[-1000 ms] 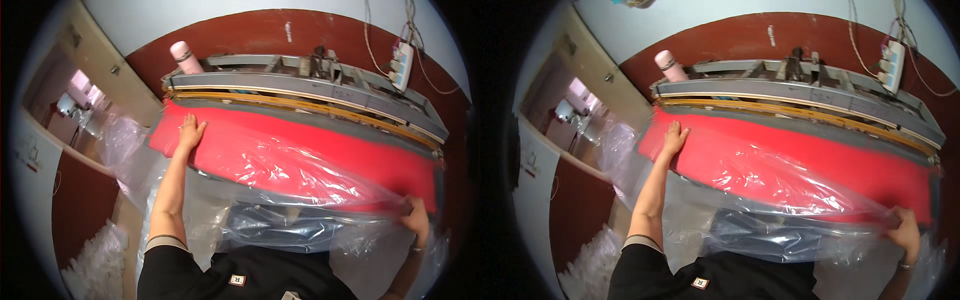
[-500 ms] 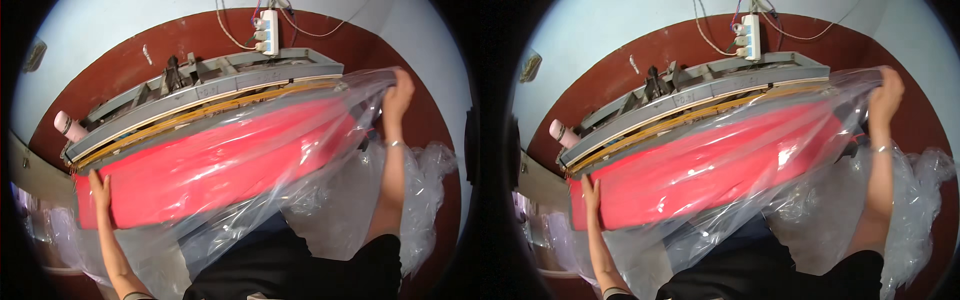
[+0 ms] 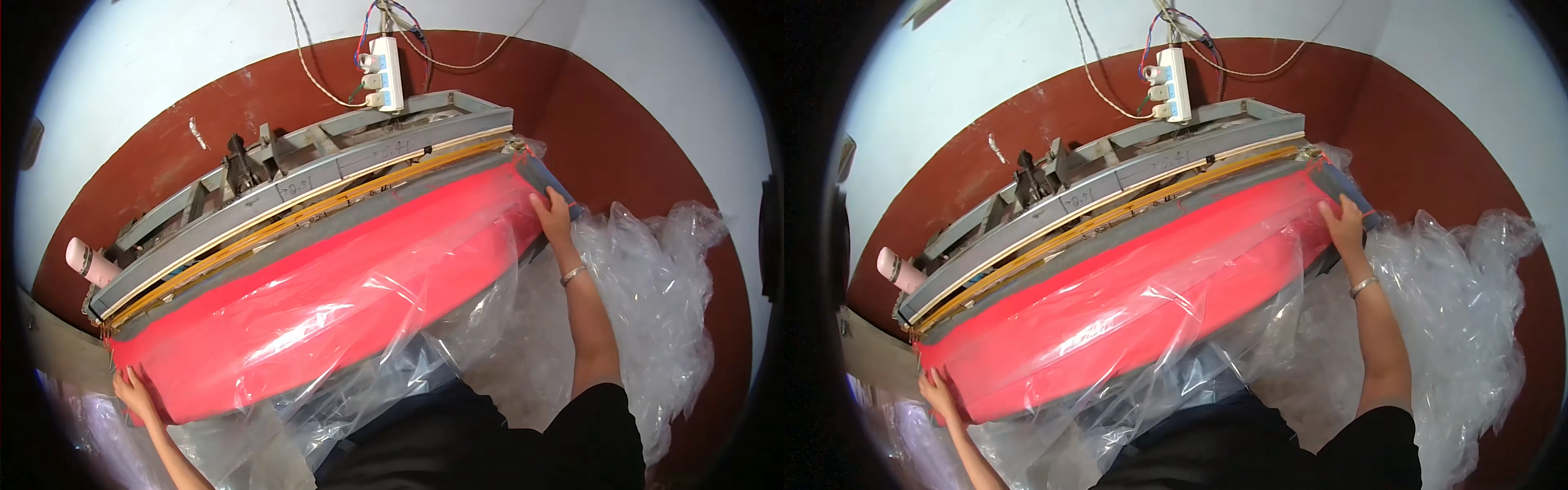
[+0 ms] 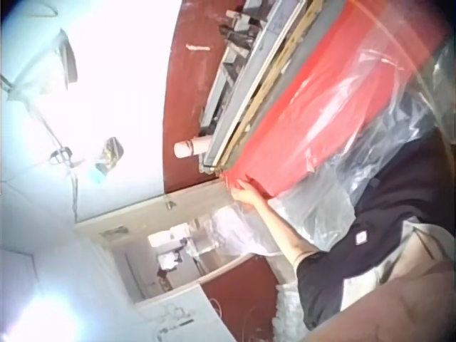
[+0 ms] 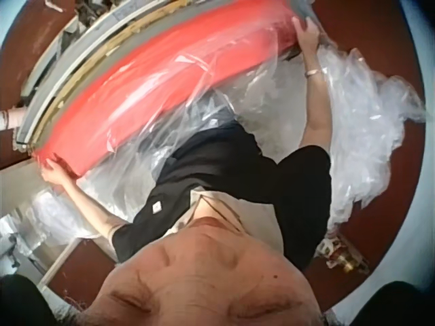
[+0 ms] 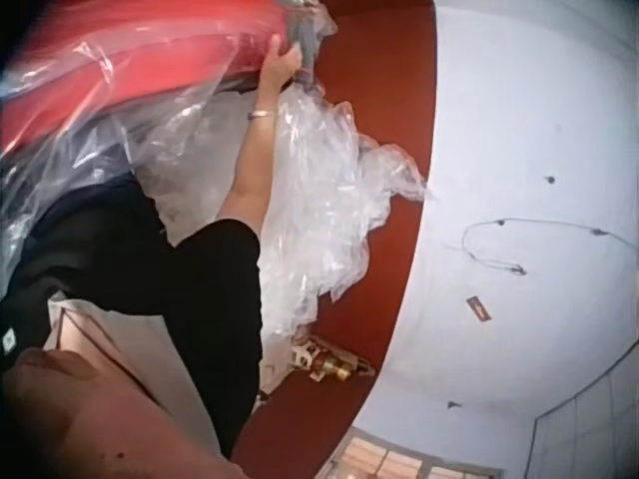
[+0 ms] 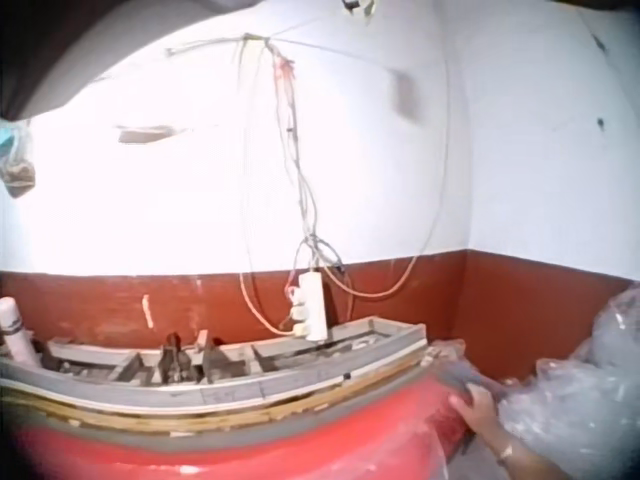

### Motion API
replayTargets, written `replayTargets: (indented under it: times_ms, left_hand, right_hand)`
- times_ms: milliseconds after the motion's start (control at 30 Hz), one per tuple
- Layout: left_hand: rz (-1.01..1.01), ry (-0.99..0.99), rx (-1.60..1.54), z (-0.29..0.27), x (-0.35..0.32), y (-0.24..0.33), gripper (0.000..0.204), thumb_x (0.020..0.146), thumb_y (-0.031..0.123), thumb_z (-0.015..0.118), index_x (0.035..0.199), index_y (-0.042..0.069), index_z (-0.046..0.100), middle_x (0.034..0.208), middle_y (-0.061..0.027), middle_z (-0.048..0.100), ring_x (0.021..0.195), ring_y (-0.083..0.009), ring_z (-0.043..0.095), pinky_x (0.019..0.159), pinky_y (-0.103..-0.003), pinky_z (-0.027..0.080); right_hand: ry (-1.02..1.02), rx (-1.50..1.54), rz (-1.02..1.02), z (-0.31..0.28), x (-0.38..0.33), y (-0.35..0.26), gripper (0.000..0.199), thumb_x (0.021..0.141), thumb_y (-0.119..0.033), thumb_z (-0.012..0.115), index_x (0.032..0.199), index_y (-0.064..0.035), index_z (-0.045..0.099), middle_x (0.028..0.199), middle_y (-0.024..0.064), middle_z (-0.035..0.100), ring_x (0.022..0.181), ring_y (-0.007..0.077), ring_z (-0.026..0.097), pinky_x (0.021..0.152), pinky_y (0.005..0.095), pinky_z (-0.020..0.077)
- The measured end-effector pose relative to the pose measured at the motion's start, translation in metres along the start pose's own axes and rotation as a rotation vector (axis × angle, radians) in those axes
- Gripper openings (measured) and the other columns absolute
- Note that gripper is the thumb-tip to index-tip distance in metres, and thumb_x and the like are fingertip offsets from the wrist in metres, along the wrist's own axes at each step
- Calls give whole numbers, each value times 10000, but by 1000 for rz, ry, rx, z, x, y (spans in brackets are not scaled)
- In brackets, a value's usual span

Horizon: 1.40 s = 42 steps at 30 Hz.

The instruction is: The person positions and smooths large plastic bags over a heat sealing machine, aligning the edges to seal them by hand repeatedly.

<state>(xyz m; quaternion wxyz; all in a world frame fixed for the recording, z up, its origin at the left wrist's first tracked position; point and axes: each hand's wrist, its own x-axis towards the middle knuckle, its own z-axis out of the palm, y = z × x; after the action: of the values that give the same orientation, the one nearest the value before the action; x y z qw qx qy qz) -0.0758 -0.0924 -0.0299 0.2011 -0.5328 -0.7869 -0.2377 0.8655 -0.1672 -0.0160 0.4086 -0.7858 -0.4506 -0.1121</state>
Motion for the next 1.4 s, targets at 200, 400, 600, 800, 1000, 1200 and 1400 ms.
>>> replayTargets:
  times_ms: [200, 400, 600, 800, 1000, 1200, 1400]
  left_hand:
    - [44, -292, -50, 8, -34, -7, 485, 879, 273, 469, 1219, -66, 402, 1301, -229, 355, 1224, -325, 325, 1019, -363, 242]
    - [158, -381, -195, 14, -10, -13, 520, 895, 294, 427, 1304, -5, 307, 1367, -176, 280, 1283, -291, 236, 1041, -375, 184]
    - [142, -428, -71, 23, 4, -8, 555, 908, 368, 364, 1356, 69, 229, 1416, -104, 208, 1314, -237, 169, 1037, -418, 140]
    - [171, -146, -355, -3, 7, 9, 497, 906, 253, 416, 1332, 42, 271, 1378, -133, 277, 1256, -256, 294, 1024, -368, 223]
    - [50, -10, -799, -82, -101, 0, 479, 887, 191, 437, 1324, 51, 301, 1366, -113, 304, 1249, -238, 303, 1014, -340, 258]
    - [-367, -21, -290, -138, -296, -91, 553, 830, 197, 536, 1299, 4, 315, 1355, -173, 298, 1263, -296, 266, 1033, -357, 219]
    - [-921, 255, 144, -197, -482, -195, 541, 831, 233, 537, 1231, -81, 353, 1292, -262, 336, 1227, -366, 290, 1031, -380, 217]
  right_hand:
    - [-161, 5, -131, 6, -12, -14, 349, 713, -346, 663, 752, -5, 601, 808, 143, 600, 732, 278, 570, 666, 340, 444]
    - [-429, -362, 132, -48, 12, 7, 191, 711, -169, 662, 673, -15, 557, 600, 92, 580, 587, 237, 574, 560, 349, 438]
    - [-57, -200, -321, -12, 13, -28, 309, 774, -243, 587, 1023, -62, 563, 1081, 156, 536, 994, 313, 510, 848, 398, 402]
    - [-517, -492, -204, 55, -3, -66, 613, 853, -500, 360, 1341, -137, 276, 1406, 90, 222, 1303, 257, 179, 1008, 514, 179]
    - [-393, -233, -360, 48, 5, -133, 484, 889, -328, 424, 1226, 18, 415, 1279, 194, 395, 1205, 312, 346, 1013, 360, 247]
    - [-751, 90, -922, 49, -104, -263, 462, 905, -192, 353, 1334, -39, 273, 1395, 123, 244, 1305, 273, 174, 1056, 377, 131]
    - [-950, -2, -1119, 87, -165, -295, 486, 909, -255, 332, 1344, -52, 258, 1404, 125, 226, 1310, 289, 154, 1057, 394, 112]
